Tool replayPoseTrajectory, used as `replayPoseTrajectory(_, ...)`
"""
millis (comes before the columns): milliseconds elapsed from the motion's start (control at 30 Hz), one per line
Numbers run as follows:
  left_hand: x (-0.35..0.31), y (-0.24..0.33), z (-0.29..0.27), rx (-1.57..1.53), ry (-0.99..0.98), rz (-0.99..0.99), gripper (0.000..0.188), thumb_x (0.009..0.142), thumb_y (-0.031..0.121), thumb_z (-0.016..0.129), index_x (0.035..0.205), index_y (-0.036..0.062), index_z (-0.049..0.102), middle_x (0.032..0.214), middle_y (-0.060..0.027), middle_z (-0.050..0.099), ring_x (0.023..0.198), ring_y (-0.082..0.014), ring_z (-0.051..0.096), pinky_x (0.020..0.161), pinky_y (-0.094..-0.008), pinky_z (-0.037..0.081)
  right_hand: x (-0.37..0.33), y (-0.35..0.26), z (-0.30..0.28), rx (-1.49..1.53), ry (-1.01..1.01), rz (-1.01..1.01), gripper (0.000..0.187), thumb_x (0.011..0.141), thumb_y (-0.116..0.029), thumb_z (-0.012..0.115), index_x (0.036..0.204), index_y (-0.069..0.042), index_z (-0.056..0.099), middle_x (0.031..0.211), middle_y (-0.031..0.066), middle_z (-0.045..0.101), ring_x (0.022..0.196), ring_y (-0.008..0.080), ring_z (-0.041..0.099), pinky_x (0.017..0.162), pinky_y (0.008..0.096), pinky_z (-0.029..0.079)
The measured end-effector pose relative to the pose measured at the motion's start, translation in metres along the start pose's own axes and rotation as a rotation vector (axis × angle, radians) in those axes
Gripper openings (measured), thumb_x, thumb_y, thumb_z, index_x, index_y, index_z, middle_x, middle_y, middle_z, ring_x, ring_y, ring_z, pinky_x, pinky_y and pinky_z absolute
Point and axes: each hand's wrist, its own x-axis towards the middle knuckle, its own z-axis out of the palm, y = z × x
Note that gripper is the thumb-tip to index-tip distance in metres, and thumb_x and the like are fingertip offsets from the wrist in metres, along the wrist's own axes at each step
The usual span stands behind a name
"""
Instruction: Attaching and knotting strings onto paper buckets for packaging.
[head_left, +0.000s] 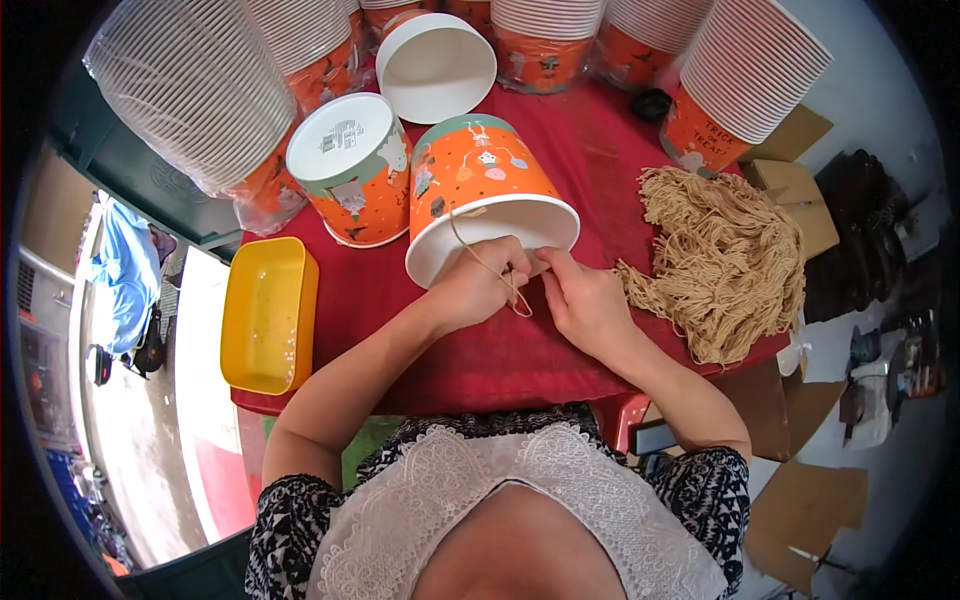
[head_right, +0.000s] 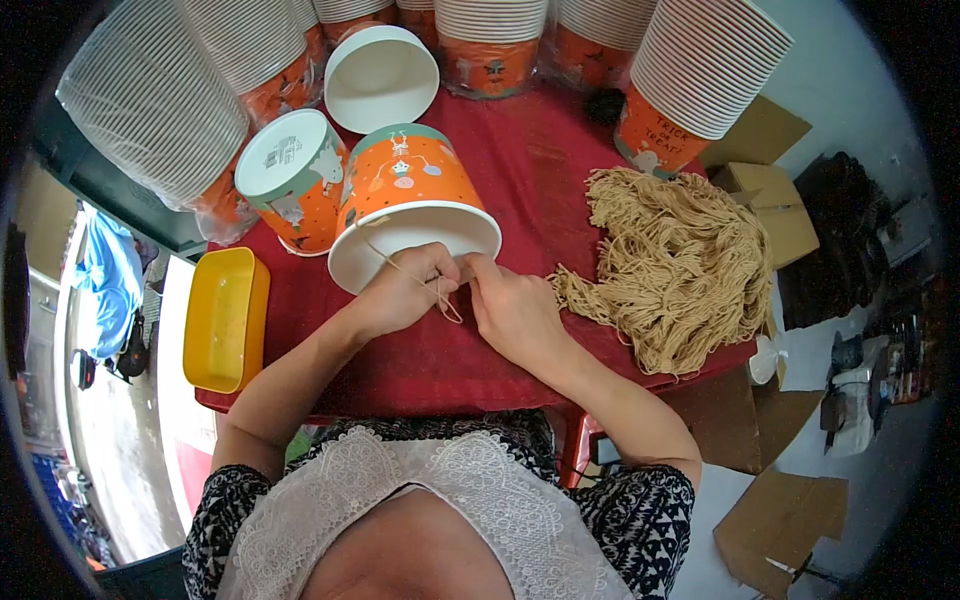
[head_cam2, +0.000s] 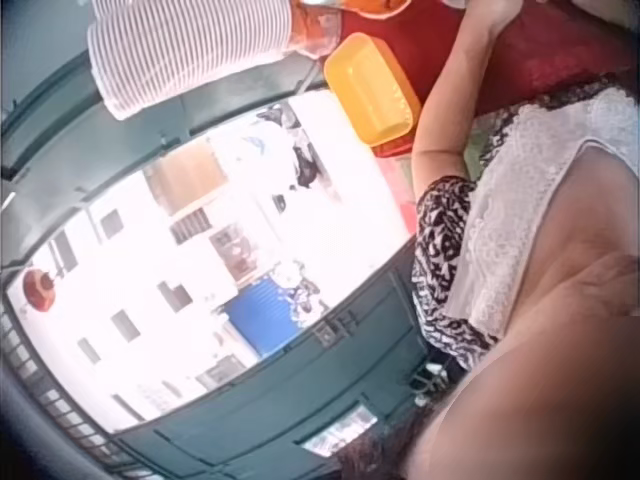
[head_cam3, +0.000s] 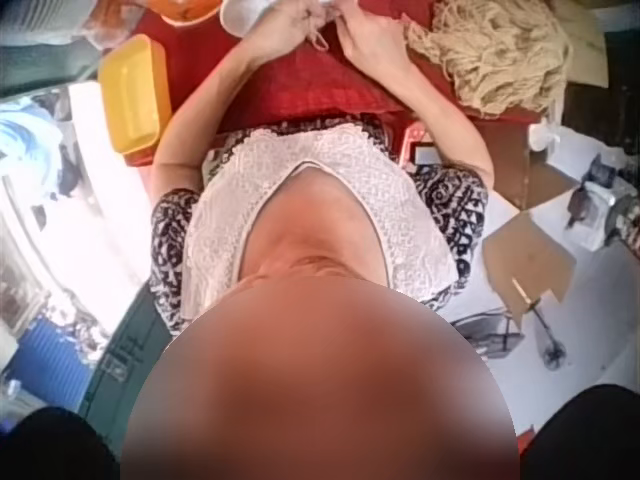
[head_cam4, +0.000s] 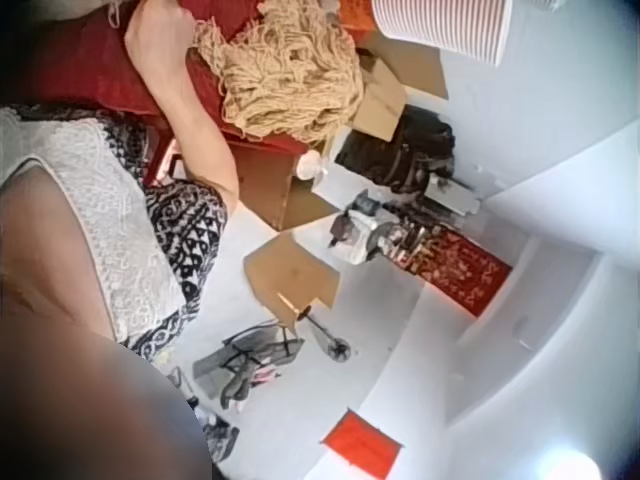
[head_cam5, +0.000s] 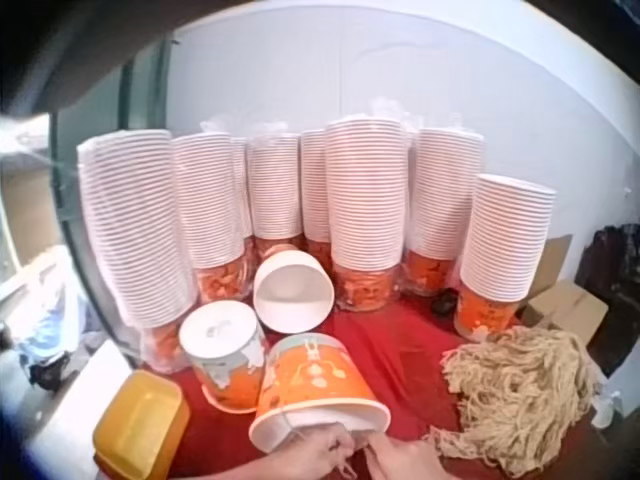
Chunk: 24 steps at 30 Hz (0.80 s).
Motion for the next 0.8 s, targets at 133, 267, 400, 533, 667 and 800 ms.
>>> replayPoseTrajectory(133,0.001,-0.004,0.002,-0.047,0.002,-0.006,0.006,0.091,-0.005,0.056,0.088,-0.0020,0.052,0.080,-0.0074,0.058,0.072,-0.0144,0.060,0.064,-0.0280,0.053,0.006,0.002,0.005,-0.054,-0.056,-0.003,0.017,0.088,-0.011,0.059,0.103,-0.004,0.058,0.065,0.0197,0.063,0.059,0.0377,0.064,0.053,0.0490,0.050)
replayPoseTrajectory(267,0.000,-0.004,0.001,-0.049,0.005,-0.001,0.006,0.091,-0.005,0.055,0.087,-0.0022,0.051,0.080,-0.0072,0.059,0.071,-0.0144,0.061,0.064,-0.0279,0.053,0.009,0.004,0.009,-0.112,-0.072,-0.011,0.010,0.088,-0.012,0.058,0.093,-0.004,0.058,0.059,0.0196,0.060,0.054,0.0380,0.063,0.049,0.0500,0.049)
replayPoseTrajectory(400,0.002,-0.002,0.003,-0.030,0.020,0.024,0.007,0.091,-0.005,0.055,0.087,-0.0020,0.051,0.078,-0.0075,0.059,0.069,-0.0147,0.062,0.063,-0.0285,0.053,0.008,0.007,0.012,-0.115,-0.062,-0.005,0.008,0.087,-0.010,0.058,0.090,-0.003,0.057,0.058,0.0198,0.060,0.054,0.0382,0.062,0.049,0.0504,0.049)
replayPoseTrajectory(533,0.004,0.006,0.002,-0.054,0.040,-0.027,0.007,0.092,-0.004,0.056,0.087,-0.0015,0.051,0.077,-0.0086,0.060,0.067,-0.0154,0.063,0.060,-0.0285,0.053,0.004,0.008,0.014,-0.082,-0.045,0.018,0.010,0.086,-0.009,0.058,0.090,0.000,0.056,0.059,0.0213,0.060,0.055,0.0385,0.063,0.050,0.0502,0.049)
replayPoseTrajectory(667,0.006,-0.001,0.000,-0.179,0.097,-0.053,0.007,0.088,-0.001,0.060,0.085,-0.0028,0.054,0.077,-0.0125,0.064,0.066,-0.0188,0.066,0.057,-0.0319,0.053,0.003,0.008,0.016,-0.061,-0.037,0.022,0.012,0.087,-0.010,0.059,0.091,0.000,0.056,0.060,0.0219,0.060,0.056,0.0390,0.063,0.051,0.0501,0.049)
replayPoseTrajectory(800,0.009,-0.003,-0.002,-0.257,0.078,-0.057,0.006,0.086,-0.004,0.059,0.086,-0.0030,0.053,0.076,-0.0118,0.063,0.066,-0.0184,0.065,0.057,-0.0305,0.052,-0.001,0.011,0.019,0.010,-0.045,0.003,0.013,0.087,-0.012,0.059,0.092,0.000,0.056,0.063,0.0204,0.062,0.057,0.0388,0.063,0.052,0.0498,0.050)
